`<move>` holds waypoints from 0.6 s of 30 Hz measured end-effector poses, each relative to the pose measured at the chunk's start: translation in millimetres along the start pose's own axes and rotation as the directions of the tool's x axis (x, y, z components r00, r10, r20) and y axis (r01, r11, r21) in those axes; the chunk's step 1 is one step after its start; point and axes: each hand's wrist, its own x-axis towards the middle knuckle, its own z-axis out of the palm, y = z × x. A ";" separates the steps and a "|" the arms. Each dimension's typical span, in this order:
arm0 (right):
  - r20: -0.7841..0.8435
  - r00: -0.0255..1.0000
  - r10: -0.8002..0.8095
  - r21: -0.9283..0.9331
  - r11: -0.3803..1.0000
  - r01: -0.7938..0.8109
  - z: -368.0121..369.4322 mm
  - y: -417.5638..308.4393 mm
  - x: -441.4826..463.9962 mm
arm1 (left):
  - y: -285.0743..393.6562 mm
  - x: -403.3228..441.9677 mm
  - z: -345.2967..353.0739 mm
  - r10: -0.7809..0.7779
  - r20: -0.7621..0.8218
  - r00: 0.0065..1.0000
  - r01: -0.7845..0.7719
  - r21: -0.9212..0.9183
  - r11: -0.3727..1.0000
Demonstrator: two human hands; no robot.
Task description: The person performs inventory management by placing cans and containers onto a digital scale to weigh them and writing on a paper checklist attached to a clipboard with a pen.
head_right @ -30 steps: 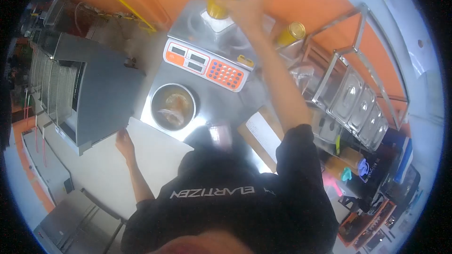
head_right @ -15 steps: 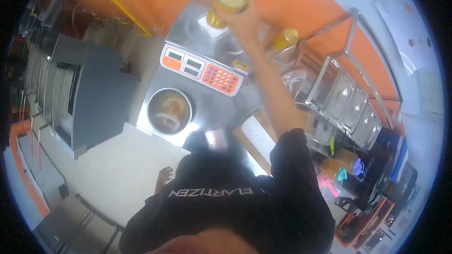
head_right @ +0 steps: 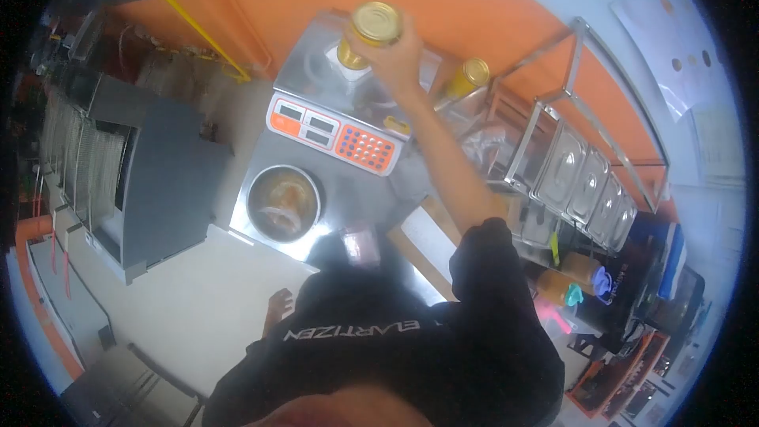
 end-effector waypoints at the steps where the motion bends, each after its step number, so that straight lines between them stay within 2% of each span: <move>1: -0.039 0.999 -0.008 0.084 0.996 0.011 0.8 9.0 3.1 | 3.8 6.6 -1.6 0.032 0.023 0.999 -0.032 0.027 0.999; 2: -0.062 0.998 -0.009 0.167 0.986 0.020 0.7 15.0 5.8 | -2.0 8.7 1.7 0.052 0.047 0.998 -0.054 0.043 0.998; 3: -0.078 0.992 0.098 0.314 0.947 -0.069 -2.2 15.2 6.1 | -6.7 3.4 9.1 0.062 0.026 0.998 -0.063 0.024 0.998; 6: 0.014 1.000 0.017 0.145 0.989 -0.019 -2.9 32.8 8.6 | 4.3 -1.8 10.4 0.070 0.001 0.998 -0.070 0.054 0.996; 7: -0.044 0.976 0.213 0.361 0.915 -0.183 -7.3 33.5 10.5 | 6.3 1.2 8.4 0.050 0.013 0.999 -0.050 0.087 0.995; 8: -0.038 0.917 0.398 0.564 0.766 -0.309 -12.3 34.3 15.3 | 6.7 7.2 14.9 0.029 0.025 0.999 -0.031 0.102 0.994; 9: 0.023 0.822 0.569 0.727 0.554 -0.405 -17.7 35.2 18.5 | 4.9 6.2 20.5 0.087 0.022 0.996 -0.087 0.012 0.996; 10: 0.131 0.812 0.569 0.763 0.465 -0.449 -22.3 46.5 21.0 | 3.1 0.9 18.3 0.140 0.010 0.990 -0.139 -0.065 0.988; 12: 0.316 0.786 0.531 0.810 0.280 -0.515 -25.9 65.9 31.3 | 7.2 -2.6 21.7 0.154 0.032 0.988 -0.152 -0.062 0.987; 13: 0.354 0.774 0.524 0.810 0.241 -0.534 -27.9 68.4 32.0 | 10.9 -0.8 24.6 0.096 0.012 0.995 -0.095 -0.021 0.995; 15: 0.432 0.747 0.506 0.801 0.166 -0.575 -31.7 71.1 33.4 | 14.0 -1.7 31.3 0.095 0.000 0.996 -0.095 0.021 0.995; 18: 0.456 0.712 0.535 0.824 0.050 -0.565 -25.8 76.0 29.9 | 15.9 -2.7 38.5 0.093 -0.009 0.996 -0.093 0.043 0.995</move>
